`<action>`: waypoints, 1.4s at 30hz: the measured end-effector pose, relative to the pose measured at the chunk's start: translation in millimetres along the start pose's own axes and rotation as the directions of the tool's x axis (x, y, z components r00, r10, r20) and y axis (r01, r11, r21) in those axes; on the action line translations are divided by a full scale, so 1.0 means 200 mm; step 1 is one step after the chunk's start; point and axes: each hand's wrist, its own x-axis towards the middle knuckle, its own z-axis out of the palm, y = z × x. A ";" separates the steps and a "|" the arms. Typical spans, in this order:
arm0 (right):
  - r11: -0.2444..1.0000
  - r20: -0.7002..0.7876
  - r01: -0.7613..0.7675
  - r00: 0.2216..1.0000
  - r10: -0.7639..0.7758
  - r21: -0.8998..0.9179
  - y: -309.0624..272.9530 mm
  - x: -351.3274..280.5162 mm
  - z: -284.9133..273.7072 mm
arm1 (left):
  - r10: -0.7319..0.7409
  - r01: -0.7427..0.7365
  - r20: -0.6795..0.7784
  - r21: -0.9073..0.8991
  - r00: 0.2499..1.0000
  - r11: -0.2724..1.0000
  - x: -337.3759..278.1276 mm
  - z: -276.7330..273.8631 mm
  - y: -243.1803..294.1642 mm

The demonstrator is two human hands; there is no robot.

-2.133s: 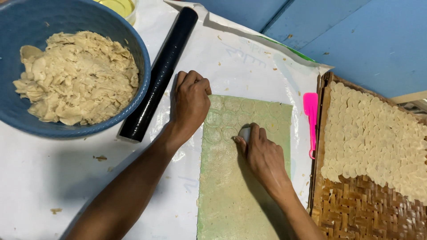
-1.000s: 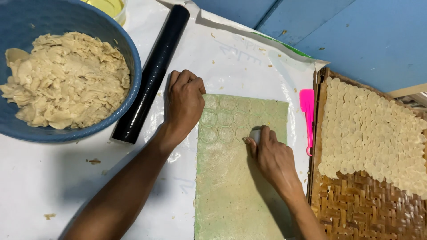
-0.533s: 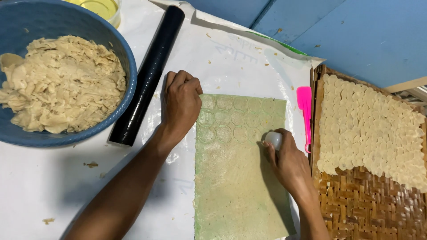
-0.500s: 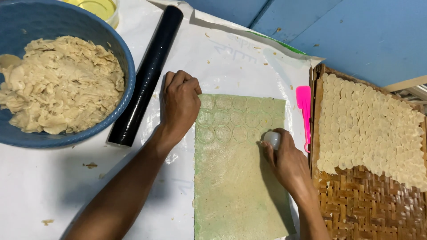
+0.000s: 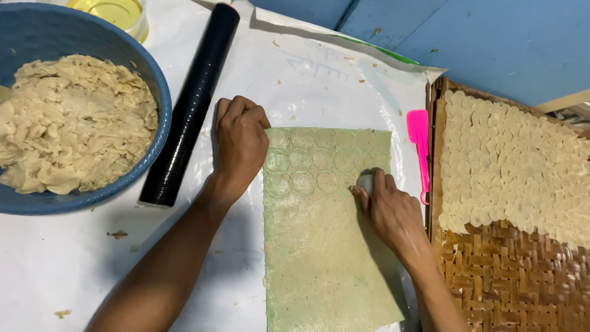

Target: Rolling out a thin layer of dough on a plastic sheet and then stamping out small circular shapes using a round tool.

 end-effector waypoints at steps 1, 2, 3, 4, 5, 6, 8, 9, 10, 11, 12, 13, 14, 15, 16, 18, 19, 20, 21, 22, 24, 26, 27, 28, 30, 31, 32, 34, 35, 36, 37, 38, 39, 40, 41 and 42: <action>1.000 -0.002 -0.006 1.000 0.006 0.003 -0.03 0.00 0.00 | 0.006 -0.006 0.002 -0.004 1.000 1.000 0.00 0.00 0.00; 0.998 -0.025 -0.053 0.998 0.054 0.024 -0.06 -0.01 0.00 | -0.004 0.004 0.002 0.004 1.000 1.000 0.00 0.01 0.00; 0.994 -0.047 -0.095 0.994 0.097 0.046 -0.09 -0.01 -0.01 | -0.017 0.017 -0.001 0.014 1.000 1.000 0.00 0.00 0.00; 0.994 -0.048 -0.097 0.994 0.100 0.048 -0.07 -0.01 0.00 | -0.013 0.013 -0.001 0.013 1.000 1.000 -0.01 0.01 0.00; 0.997 -0.032 -0.070 0.997 0.071 0.038 -0.06 -0.01 -0.01 | -0.007 0.007 -0.003 0.009 1.000 1.000 -0.01 0.01 0.00; 0.999 -0.015 -0.043 0.999 0.043 0.030 -0.04 -0.01 -0.01 | -0.001 0.001 -0.005 0.006 1.000 1.000 0.00 0.01 -0.01; 0.999 -0.032 -0.046 0.998 0.047 0.025 -0.02 0.02 0.04 | -0.004 0.004 -0.005 0.012 1.000 1.000 0.00 0.00 -0.01; 0.998 -0.046 -0.054 0.997 0.055 0.018 -0.01 0.02 0.06 | -0.008 0.008 -0.001 0.013 1.000 1.000 0.00 0.01 0.00; 0.998 -0.048 -0.065 0.997 0.066 0.021 -0.01 0.01 0.06 | -0.001 0.001 0.002 0.006 1.000 1.000 -0.01 0.01 0.00; 0.997 -0.046 -0.063 0.997 0.065 0.050 -0.02 0.01 0.04 | -0.007 0.007 0.001 0.002 1.000 1.000 0.00 0.00 0.01; 0.995 -0.044 -0.060 0.997 0.064 0.080 -0.03 0.01 0.03 | -0.013 0.013 -0.001 -0.001 1.000 1.000 0.00 -0.01 0.01; 0.995 -0.051 -0.060 0.997 0.064 0.080 -0.01 0.00 0.02 | -0.009 0.009 -0.006 -0.002 1.000 1.000 0.00 0.00 0.01; 0.985 0.001 -0.064 0.998 0.065 0.161 0.01 0.00 0.01 | -0.014 0.014 -0.003 -0.009 1.000 1.000 0.00 0.00 0.01; 0.967 0.056 -0.073 0.997 0.061 0.243 0.03 -0.01 0.01 | -0.020 0.020 0.005 -0.016 1.000 1.000 -0.01 0.00 0.00; 0.967 0.052 -0.073 0.997 0.062 0.245 0.04 -0.03 -0.02 | -0.015 0.015 0.003 -0.015 1.000 1.000 -0.01 0.00 0.00; 0.925 -0.017 -0.211 0.973 0.228 0.315 0.07 -0.07 -0.06 | -0.010 0.010 -0.005 -0.001 1.000 1.000 -0.01 0.01 -0.01; 0.927 -0.017 -0.209 0.974 0.226 0.312 0.10 -0.08 -0.04 | -0.014 0.014 -0.007 -0.001 1.000 1.000 -0.01 0.01 -0.01; 0.915 -0.043 -0.204 0.971 0.233 0.348 0.13 -0.09 -0.03 | -0.015 0.015 -0.008 -0.004 1.000 1.000 -0.01 0.01 -0.01; 0.901 -0.070 -0.198 0.968 0.242 0.386 0.16 -0.10 -0.01 | -0.013 0.013 -0.009 -0.007 1.000 1.000 -0.01 0.01 -0.01; 0.902 -0.071 -0.197 0.968 0.241 0.385 0.16 -0.10 0.01 | -0.014 0.014 -0.011 -0.006 1.000 1.000 -0.01 0.01 -0.01; 0.929 -0.030 -0.146 0.986 0.165 0.339 0.18 -0.11 0.06 | -0.008 0.008 -0.011 -0.011 1.000 1.000 -0.01 0.02 -0.01; 0.936 -0.026 -0.143 0.987 0.160 0.322 0.18 -0.10 0.06 | -0.009 0.009 -0.004 -0.010 1.000 1.000 -0.01 0.02 -0.01; 0.944 -0.024 -0.135 0.988 0.149 0.303 0.18 -0.09 0.06 | -0.011 0.011 -0.002 -0.005 1.000 1.000 -0.01 0.02 -0.01; 0.943 -0.020 -0.135 0.989 0.148 0.305 0.17 -0.08 0.05 | -0.013 0.013 0.002 -0.002 1.000 1.000 -0.01 0.02 -0.01; 0.970 -0.017 -0.137 0.990 0.143 0.200 0.13 -0.07 0.01 | -0.010 0.010 -0.001 -0.002 1.000 1.000 -0.01 0.02 -0.02; 0.970 -0.013 -0.136 0.990 0.142 0.202 0.13 -0.05 0.02 | -0.012 0.012 0.003 0.000 1.000 1.000 0.00 0.02 -0.01; 0.975 -0.024 -0.152 0.987 0.157 0.160 0.13 -0.03 0.03 | -0.012 0.012 0.001 0.001 1.000 1.000 0.00 0.01 0.00; 0.979 -0.024 -0.168 0.985 0.172 0.116 0.12 -0.02 0.04 | -0.020 0.020 0.009 0.002 1.000 1.000 0.00 0.00 0.01; 0.980 -0.020 -0.165 0.986 0.168 0.108 0.11 -0.03 0.03 | -0.025 0.025 0.014 -0.004 1.000 1.000 0.00 0.00 0.01; 0.982 -0.015 -0.162 0.986 0.164 0.100 0.10 -0.04 0.01 | -0.029 0.030 0.019 -0.010 0.999 1.000 0.00 0.00 0.01; 0.982 -0.017 -0.160 0.987 0.162 0.100 0.13 -0.02 0.02 | -0.030 0.030 0.017 -0.008 0.999 1.000 0.01 0.01 0.01; 0.988 0.002 -0.137 0.991 0.137 0.066 0.15 -0.01 0.03 | -0.030 0.030 0.017 -0.012 0.999 0.999 0.01 0.02 0.00; 0.993 0.027 -0.117 0.993 0.116 0.034 0.18 -0.01 0.05 | -0.030 0.030 0.023 -0.016 0.999 0.999 0.00 0.02 0.00; 0.992 0.031 -0.119 0.993 0.118 0.036 0.16 -0.02 0.06 | -0.030 0.031 0.028 -0.016 0.999 0.999 -0.02 0.01 0.00; 0.988 0.006 -0.143 0.990 0.143 0.053 0.14 -0.02 0.06 | -0.028 0.028 0.024 -0.014 0.999 1.000 -0.01 0.01 0.00; 0.983 -0.019 -0.167 0.985 0.169 0.071 0.12 -0.02 0.05 | -0.025 0.025 0.019 -0.011 1.000 1.000 0.00 0.01 0.00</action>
